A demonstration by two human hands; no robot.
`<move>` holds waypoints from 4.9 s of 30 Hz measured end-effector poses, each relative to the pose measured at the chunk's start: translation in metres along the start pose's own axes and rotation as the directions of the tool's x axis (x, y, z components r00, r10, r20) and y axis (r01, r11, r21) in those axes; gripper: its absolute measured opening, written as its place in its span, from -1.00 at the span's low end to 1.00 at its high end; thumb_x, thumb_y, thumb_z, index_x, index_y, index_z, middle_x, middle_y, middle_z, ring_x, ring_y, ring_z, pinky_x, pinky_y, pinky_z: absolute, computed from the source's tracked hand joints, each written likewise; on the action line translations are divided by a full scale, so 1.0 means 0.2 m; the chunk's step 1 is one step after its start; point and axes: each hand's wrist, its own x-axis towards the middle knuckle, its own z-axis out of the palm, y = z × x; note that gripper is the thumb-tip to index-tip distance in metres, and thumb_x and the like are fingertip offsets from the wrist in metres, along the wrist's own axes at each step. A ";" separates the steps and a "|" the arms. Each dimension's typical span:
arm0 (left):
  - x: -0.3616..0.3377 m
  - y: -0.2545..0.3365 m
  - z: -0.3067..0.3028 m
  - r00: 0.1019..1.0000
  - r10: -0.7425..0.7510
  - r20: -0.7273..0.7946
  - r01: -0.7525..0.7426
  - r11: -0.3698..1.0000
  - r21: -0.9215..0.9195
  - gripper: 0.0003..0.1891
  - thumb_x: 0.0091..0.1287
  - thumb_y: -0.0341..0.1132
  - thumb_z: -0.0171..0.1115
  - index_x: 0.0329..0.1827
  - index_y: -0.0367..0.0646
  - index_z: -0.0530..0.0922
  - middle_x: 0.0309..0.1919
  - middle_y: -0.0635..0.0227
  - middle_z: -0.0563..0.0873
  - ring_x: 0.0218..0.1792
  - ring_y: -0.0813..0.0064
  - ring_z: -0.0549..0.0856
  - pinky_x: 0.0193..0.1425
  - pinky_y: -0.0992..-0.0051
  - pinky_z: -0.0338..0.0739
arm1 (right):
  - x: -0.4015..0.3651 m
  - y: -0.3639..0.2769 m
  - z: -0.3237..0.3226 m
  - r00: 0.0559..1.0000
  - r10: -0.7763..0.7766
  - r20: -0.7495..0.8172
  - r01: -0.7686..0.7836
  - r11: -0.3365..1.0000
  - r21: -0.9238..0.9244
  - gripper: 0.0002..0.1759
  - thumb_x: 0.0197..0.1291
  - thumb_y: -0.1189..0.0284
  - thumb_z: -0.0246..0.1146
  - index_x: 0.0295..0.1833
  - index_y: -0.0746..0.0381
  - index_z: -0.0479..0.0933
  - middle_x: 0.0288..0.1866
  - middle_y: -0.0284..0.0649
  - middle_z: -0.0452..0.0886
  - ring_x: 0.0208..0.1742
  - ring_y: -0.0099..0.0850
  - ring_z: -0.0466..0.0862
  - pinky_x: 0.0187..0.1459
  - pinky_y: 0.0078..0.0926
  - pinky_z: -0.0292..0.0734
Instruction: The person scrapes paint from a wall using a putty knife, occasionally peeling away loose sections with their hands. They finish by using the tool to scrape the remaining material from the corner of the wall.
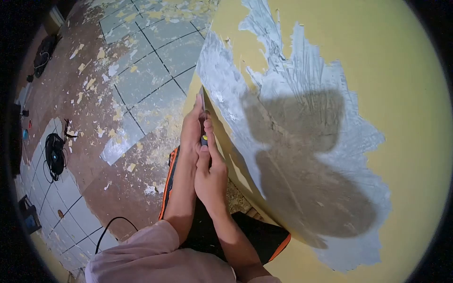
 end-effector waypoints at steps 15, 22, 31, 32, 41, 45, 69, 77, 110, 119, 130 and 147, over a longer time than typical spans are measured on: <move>0.01 -0.02 -0.02 0.999 -0.006 0.046 0.008 1.000 -0.027 -0.61 0.32 0.04 0.12 -0.51 -0.08 0.46 -0.64 0.46 0.51 -0.71 0.68 0.42 -0.66 0.68 0.26 | -0.01 0.00 0.03 0.998 0.063 -0.018 -0.058 0.977 0.207 -0.50 0.41 0.44 -0.13 0.44 -0.02 0.13 -0.42 -0.48 0.40 -0.52 -0.75 0.19 -0.54 -0.78 0.18; -0.03 0.01 0.03 1.000 0.007 0.010 -0.007 1.000 0.007 -0.57 0.31 0.10 0.10 -0.51 -0.07 0.43 -0.72 0.53 0.37 -0.75 0.69 0.34 -0.70 0.68 0.19 | -0.02 -0.03 0.01 0.998 0.046 -0.040 -0.039 0.986 0.163 -0.51 0.41 0.42 -0.12 0.43 0.00 0.15 -0.47 -0.50 0.35 -0.54 -0.73 0.20 -0.56 -0.76 0.15; -0.05 0.03 0.04 1.000 -0.008 -0.015 0.009 0.995 0.095 -0.53 0.30 0.11 0.10 -0.62 -0.03 0.37 -0.72 0.53 0.38 -0.71 0.68 0.35 -0.63 0.64 0.23 | -0.02 -0.03 0.03 0.999 -0.026 -0.025 0.029 0.990 0.137 -0.50 0.41 0.42 -0.12 0.44 0.00 0.12 -0.52 -0.52 0.27 -0.55 -0.74 0.19 -0.55 -0.78 0.13; -0.05 0.00 0.05 1.000 0.006 0.016 -0.006 0.999 0.039 -0.54 0.31 0.10 0.10 -0.62 -0.03 0.37 -0.72 0.53 0.37 -0.71 0.68 0.35 -0.63 0.64 0.22 | -0.02 -0.04 0.02 1.000 0.021 -0.021 -0.016 0.978 0.209 -0.50 0.42 0.42 -0.12 0.44 0.00 0.12 -0.52 -0.51 0.27 -0.56 -0.74 0.19 -0.56 -0.77 0.14; 0.13 -0.04 0.02 0.975 0.142 -0.171 -0.110 0.977 0.182 -0.58 0.28 0.13 0.13 -0.49 -0.02 0.35 -0.76 0.58 0.34 -0.74 0.77 0.33 -0.69 0.73 0.21 | 0.04 0.01 0.04 0.987 -0.129 -0.098 0.148 0.962 0.230 -0.50 0.41 0.42 -0.11 0.44 0.02 0.12 -0.43 -0.47 0.39 -0.51 -0.70 0.26 -0.50 -0.76 0.26; 0.11 0.19 0.01 0.999 0.020 0.025 -0.020 1.000 0.022 -0.52 0.25 0.20 0.12 -0.55 -0.02 0.36 -0.74 0.55 0.37 -0.71 0.73 0.35 -0.66 0.71 0.22 | 0.16 -0.05 0.14 0.995 -0.096 -0.041 0.100 0.988 0.114 -0.51 0.41 0.42 -0.10 0.43 -0.02 0.14 -0.36 -0.48 0.42 -0.51 -0.72 0.26 -0.53 -0.76 0.26; -0.23 -0.48 0.02 0.997 -0.079 0.009 0.077 0.985 0.155 -0.54 0.35 0.13 0.01 -0.61 0.03 0.34 -0.73 0.58 0.31 -0.73 0.72 0.29 -0.66 0.65 0.18 | -0.36 0.29 -0.26 0.980 0.184 -0.079 -0.181 0.982 0.051 -0.53 0.39 0.29 -0.08 0.36 0.17 0.24 0.30 -0.04 0.37 0.31 -0.18 0.38 0.23 -0.44 0.26; -0.20 -0.52 -0.03 0.990 -0.140 0.012 0.135 0.974 0.181 -0.53 0.36 0.13 -0.02 -0.61 0.01 0.32 -0.74 0.57 0.33 -0.73 0.70 0.33 -0.66 0.66 0.18 | -0.37 0.32 -0.22 0.968 0.240 -0.075 -0.232 0.968 0.096 -0.53 0.38 0.33 -0.07 0.35 0.23 0.23 0.32 -0.05 0.34 0.35 -0.18 0.33 0.25 -0.40 0.24; -0.09 -0.50 -0.08 0.995 -0.087 -0.046 0.092 0.989 0.114 -0.50 0.30 0.20 0.02 -0.61 0.02 0.31 -0.74 0.55 0.30 -0.77 0.68 0.25 -0.70 0.64 0.10 | -0.28 0.29 -0.16 0.992 0.028 -0.124 -0.029 1.000 -0.008 -0.53 0.40 0.28 -0.08 0.36 0.19 0.24 0.21 -0.07 0.48 0.00 -0.49 0.49 -0.01 -0.56 0.40; -0.17 -0.36 -0.05 0.996 -0.085 0.031 0.074 0.960 0.269 -0.48 0.33 0.19 -0.02 -0.62 -0.04 0.36 -0.75 0.51 0.38 -0.78 0.68 0.32 -0.70 0.64 0.17 | -0.31 0.17 -0.10 0.957 0.282 -0.074 -0.265 0.947 0.183 -0.52 0.38 0.36 -0.09 0.38 0.19 0.18 0.35 -0.01 0.30 0.35 -0.20 0.34 0.21 -0.43 0.31; -0.25 -0.36 0.02 0.998 -0.060 0.027 0.048 0.946 0.320 -0.49 0.36 0.15 -0.04 -0.62 -0.04 0.33 -0.77 0.51 0.32 -0.78 0.68 0.31 -0.73 0.61 0.16 | -0.36 0.19 -0.13 0.975 0.134 -0.179 -0.106 0.982 0.154 -0.53 0.40 0.32 -0.09 0.36 0.25 0.21 0.28 -0.01 0.38 0.23 -0.16 0.47 0.12 -0.43 0.38; -0.18 -0.39 0.00 0.999 -0.046 0.002 0.044 0.968 0.247 -0.52 0.32 0.17 0.01 -0.60 0.00 0.35 -0.77 0.54 0.34 -0.80 0.70 0.33 -0.73 0.64 0.18 | -0.30 0.22 -0.14 0.975 0.160 -0.157 -0.132 0.976 0.173 -0.54 0.39 0.32 -0.09 0.37 0.17 0.22 0.29 -0.01 0.36 0.30 -0.11 0.38 0.19 -0.40 0.32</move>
